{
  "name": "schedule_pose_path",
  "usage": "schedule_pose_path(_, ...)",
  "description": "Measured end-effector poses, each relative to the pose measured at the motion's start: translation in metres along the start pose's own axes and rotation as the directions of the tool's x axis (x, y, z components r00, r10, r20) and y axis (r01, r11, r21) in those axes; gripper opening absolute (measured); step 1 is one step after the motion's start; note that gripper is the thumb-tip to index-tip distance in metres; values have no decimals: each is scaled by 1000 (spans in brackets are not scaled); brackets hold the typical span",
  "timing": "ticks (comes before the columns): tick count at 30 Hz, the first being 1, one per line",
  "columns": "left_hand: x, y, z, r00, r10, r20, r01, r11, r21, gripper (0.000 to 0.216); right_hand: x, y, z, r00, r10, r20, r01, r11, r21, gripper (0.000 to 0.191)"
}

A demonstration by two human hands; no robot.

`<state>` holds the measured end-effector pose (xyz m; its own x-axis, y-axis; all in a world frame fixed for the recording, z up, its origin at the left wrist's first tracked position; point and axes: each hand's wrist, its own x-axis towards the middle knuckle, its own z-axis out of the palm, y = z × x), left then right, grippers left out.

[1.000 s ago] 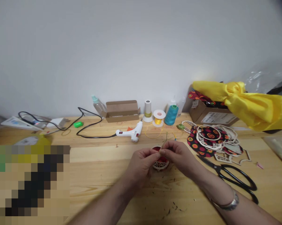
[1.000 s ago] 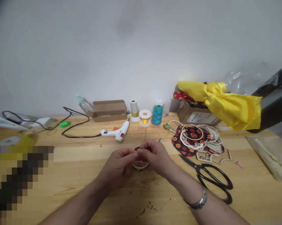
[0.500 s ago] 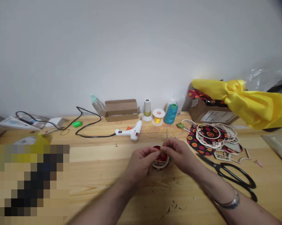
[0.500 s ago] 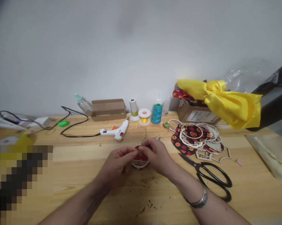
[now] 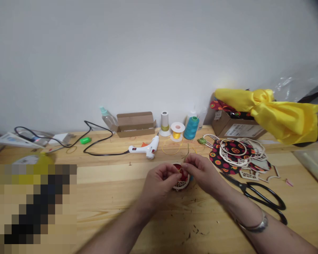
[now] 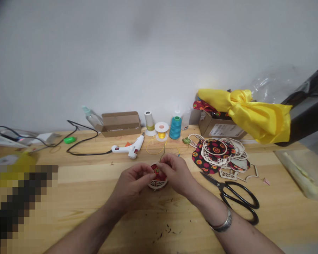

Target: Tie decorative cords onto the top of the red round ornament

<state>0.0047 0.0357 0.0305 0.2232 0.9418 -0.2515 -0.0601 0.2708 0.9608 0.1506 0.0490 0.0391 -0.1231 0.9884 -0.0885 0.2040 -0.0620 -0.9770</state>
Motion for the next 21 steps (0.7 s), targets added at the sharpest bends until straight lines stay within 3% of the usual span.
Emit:
schedule_pose_path(5, -4, -7, 1, 985, 172, 35, -175, 950, 259, 9, 0, -3, -1, 999, 35, 5, -35, 994, 100, 16)
schedule_pose_path(10, -7, -10, 1, 918, 378, 122, -387, 781, 490, 20, -1, -1, 0, 998, 55, 20, -58, 973, 222, 16)
schedule_pose_path(16, -7, -15, -1, 883, 445, 150, -451, 715, 534, 23, -1, -2, 0, 998, 67, -8, -63, 969, 237, 19)
schedule_pose_path(21, -7, -18, -2, 854, 467, 231, -499, 606, 619, 26, -1, 0, 1, 996, 86, 2, -82, 951, 297, 21)
